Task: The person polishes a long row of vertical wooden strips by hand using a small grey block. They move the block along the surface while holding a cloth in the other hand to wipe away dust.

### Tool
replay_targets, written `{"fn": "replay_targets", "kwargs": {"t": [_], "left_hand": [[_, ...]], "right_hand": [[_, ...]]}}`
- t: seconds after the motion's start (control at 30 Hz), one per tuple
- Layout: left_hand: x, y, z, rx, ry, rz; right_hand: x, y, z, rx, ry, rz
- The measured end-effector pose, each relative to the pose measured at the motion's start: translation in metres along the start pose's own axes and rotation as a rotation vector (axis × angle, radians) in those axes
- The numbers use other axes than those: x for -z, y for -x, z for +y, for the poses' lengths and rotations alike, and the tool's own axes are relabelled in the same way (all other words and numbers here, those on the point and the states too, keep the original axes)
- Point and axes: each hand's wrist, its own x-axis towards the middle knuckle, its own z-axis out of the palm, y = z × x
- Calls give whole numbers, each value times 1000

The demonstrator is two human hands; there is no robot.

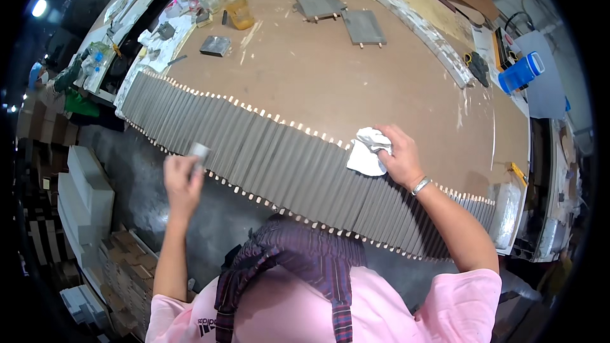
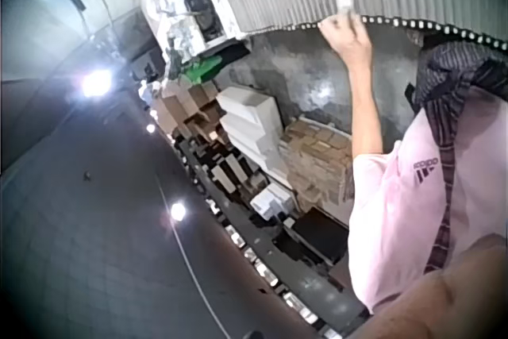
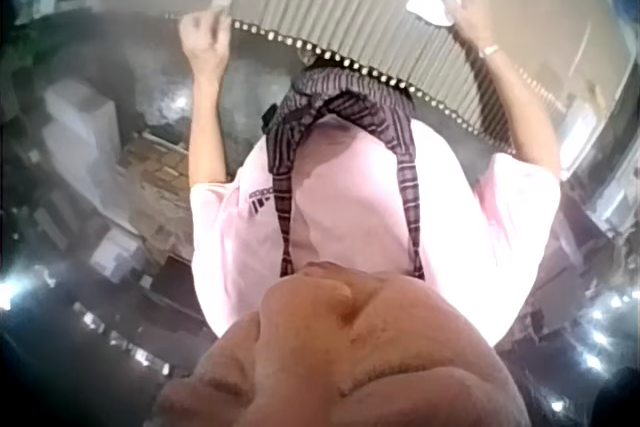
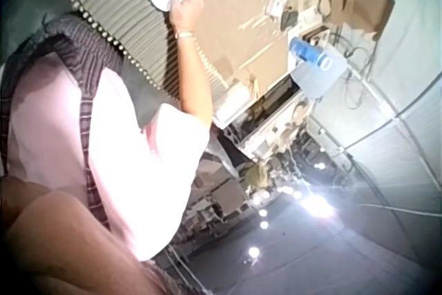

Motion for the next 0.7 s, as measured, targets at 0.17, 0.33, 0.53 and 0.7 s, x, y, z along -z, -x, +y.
{"fn": "replay_targets", "kwargs": {"t": [0.17,0.33,0.53,0.7], "left_hand": [[2,6,-31,35,-41,3],[-14,-20,17,-87,79,-24],[-3,-43,-43,200,-138,74],[-29,-47,16,-114,-35,-64]], "right_hand": [[-1,0,-3,12,4,-12],[1,3,0,-18,5,-13],[-2,0,-3,-20,16,-16],[-1,1,2,7,4,9]]}}
